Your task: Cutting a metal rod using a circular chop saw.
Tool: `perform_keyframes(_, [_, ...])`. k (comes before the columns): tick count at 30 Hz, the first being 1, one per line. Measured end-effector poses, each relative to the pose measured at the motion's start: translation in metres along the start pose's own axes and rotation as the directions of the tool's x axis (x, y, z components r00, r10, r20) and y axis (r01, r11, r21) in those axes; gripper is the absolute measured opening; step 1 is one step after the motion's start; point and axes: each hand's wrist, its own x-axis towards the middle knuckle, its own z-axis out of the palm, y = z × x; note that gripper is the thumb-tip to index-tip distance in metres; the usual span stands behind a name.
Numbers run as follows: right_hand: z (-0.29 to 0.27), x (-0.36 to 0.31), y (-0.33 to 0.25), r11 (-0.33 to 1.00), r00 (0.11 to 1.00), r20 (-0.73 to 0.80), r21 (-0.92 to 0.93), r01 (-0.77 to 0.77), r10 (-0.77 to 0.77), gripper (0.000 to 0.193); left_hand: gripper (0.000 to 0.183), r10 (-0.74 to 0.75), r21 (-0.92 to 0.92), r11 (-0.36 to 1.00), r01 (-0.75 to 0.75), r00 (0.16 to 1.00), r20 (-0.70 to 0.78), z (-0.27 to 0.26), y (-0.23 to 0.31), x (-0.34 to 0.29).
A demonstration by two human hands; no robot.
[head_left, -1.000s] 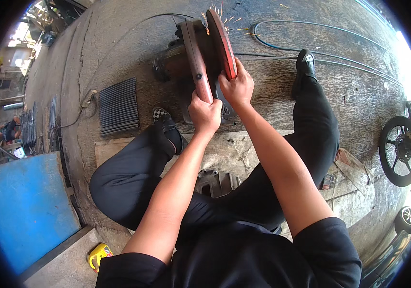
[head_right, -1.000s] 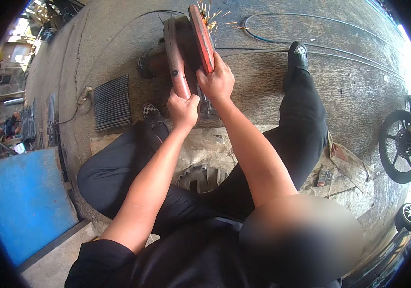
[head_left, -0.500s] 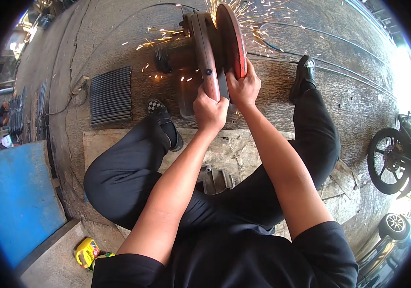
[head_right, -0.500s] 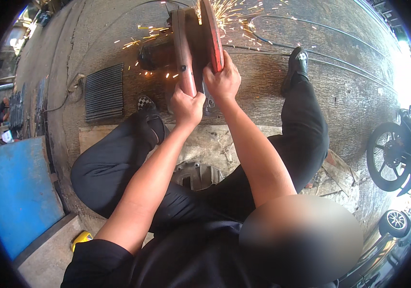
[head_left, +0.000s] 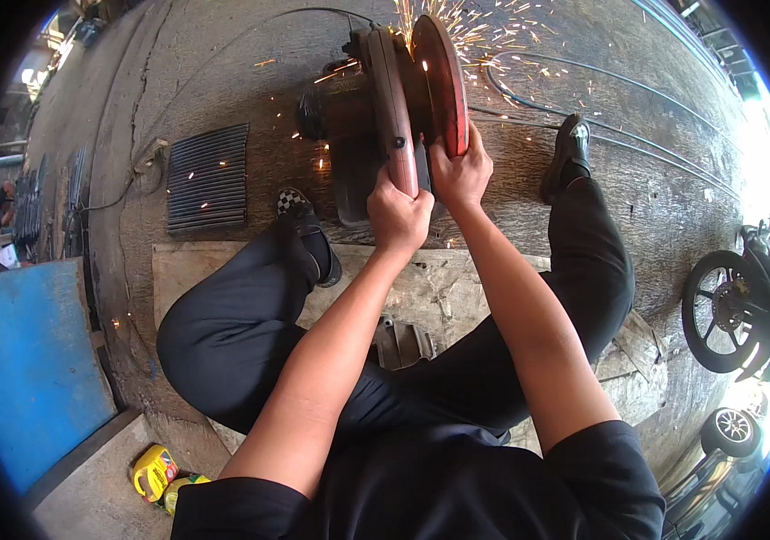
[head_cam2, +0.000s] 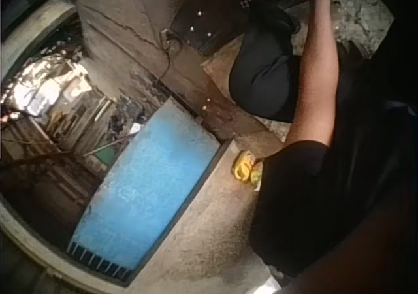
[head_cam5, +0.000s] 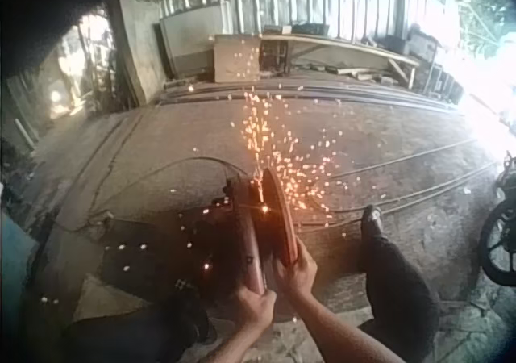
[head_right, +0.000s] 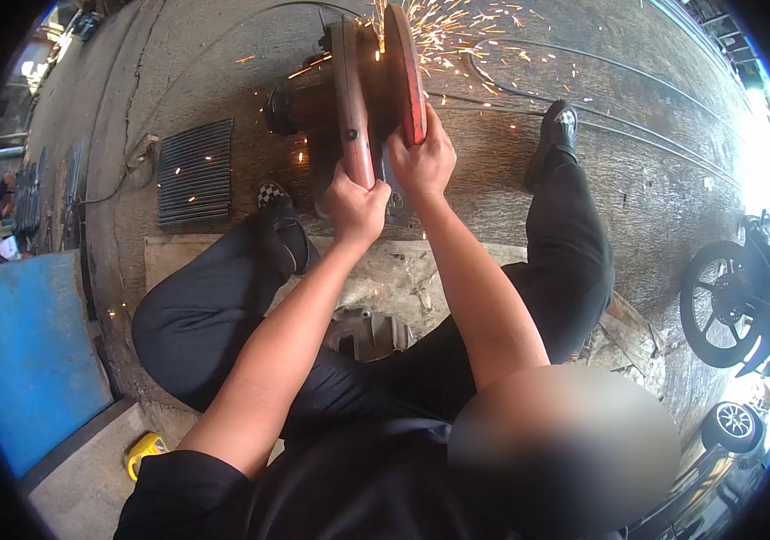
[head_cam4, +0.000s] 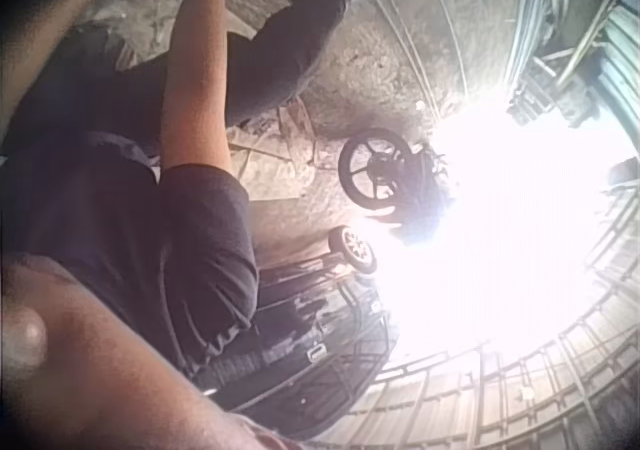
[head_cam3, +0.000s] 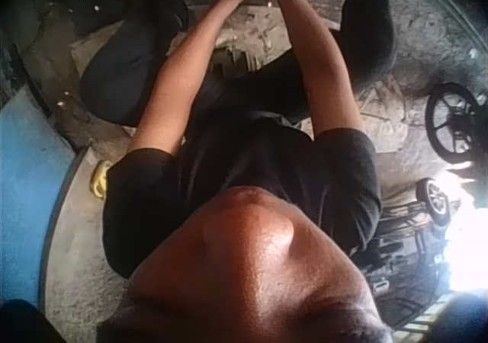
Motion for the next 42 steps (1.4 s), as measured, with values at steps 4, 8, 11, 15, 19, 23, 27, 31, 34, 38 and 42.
perform_keyframes(4, [0.0005,0.0005,0.0024,1.0,1.0,-0.023,-0.017,0.015,-0.015,0.053,0.051,0.005,-0.017,1.0,-0.005,1.0,0.001,0.0022,0.0005,0.0001])
perform_keyframes(8, [0.0015,-0.0002,0.0032,0.999,0.998,-0.042,-0.033,0.035,-0.037,0.053,0.05,0.011,-0.014,1.0,-0.011,1.0,-0.018,0.003,-0.0005,0.0002])
perform_keyframes(11, [-0.0001,-0.0004,0.0032,1.0,1.0,-0.017,0.008,0.027,-0.027,0.051,0.05,0.027,-0.025,0.999,-0.028,0.999,-0.027,0.0021,0.0003,-0.0002])
perform_keyframes(15, [-0.0002,-0.0005,0.0031,1.0,1.0,0.0,0.013,0.006,-0.006,0.051,0.05,0.026,-0.04,0.999,-0.026,1.0,-0.012,0.0015,0.0017,-0.001])
perform_keyframes(19, [-0.0017,0.0001,0.0015,1.0,1.0,0.002,0.019,0.002,-0.002,0.049,0.048,0.001,-0.016,1.0,-0.001,1.0,-0.009,0.0019,0.0014,-0.0002])
perform_keyframes(23, [-0.0006,0.0003,0.0031,1.0,1.0,-0.015,0.015,0.008,-0.008,0.049,0.049,0.013,-0.04,0.999,-0.012,1.0,0.009,0.0014,0.0016,-0.0002])
perform_keyframes(27, [-0.0009,-0.0011,0.0027,1.0,1.0,-0.001,0.024,-0.007,0.007,0.049,0.049,0.028,-0.054,0.998,-0.028,1.0,0.0,0.0036,-0.0033,-0.0007])
perform_keyframes(31, [-0.0006,-0.0013,0.0059,1.0,1.0,-0.006,0.004,-0.004,0.004,0.051,0.049,0.055,-0.052,0.997,-0.057,0.998,-0.027,0.0054,-0.0012,-0.001])
perform_keyframes(34, [0.0006,-0.0023,0.0064,1.0,1.0,-0.018,-0.01,0.006,-0.006,0.052,0.05,0.038,-0.065,0.997,-0.039,0.999,-0.017,0.0052,-0.0023,-0.0014])
perform_keyframes(38, [0.0001,-0.0018,0.0075,1.0,1.0,-0.011,0.013,-0.001,0.001,0.051,0.046,0.077,-0.043,0.996,-0.079,0.996,-0.046,0.0064,-0.0026,-0.0015])
perform_keyframes(42, [-0.0011,-0.0014,0.0068,1.0,1.0,0.007,0.023,0.005,-0.005,0.051,0.049,0.009,-0.063,0.998,-0.008,1.0,0.02,0.0038,-0.0016,-0.0014])
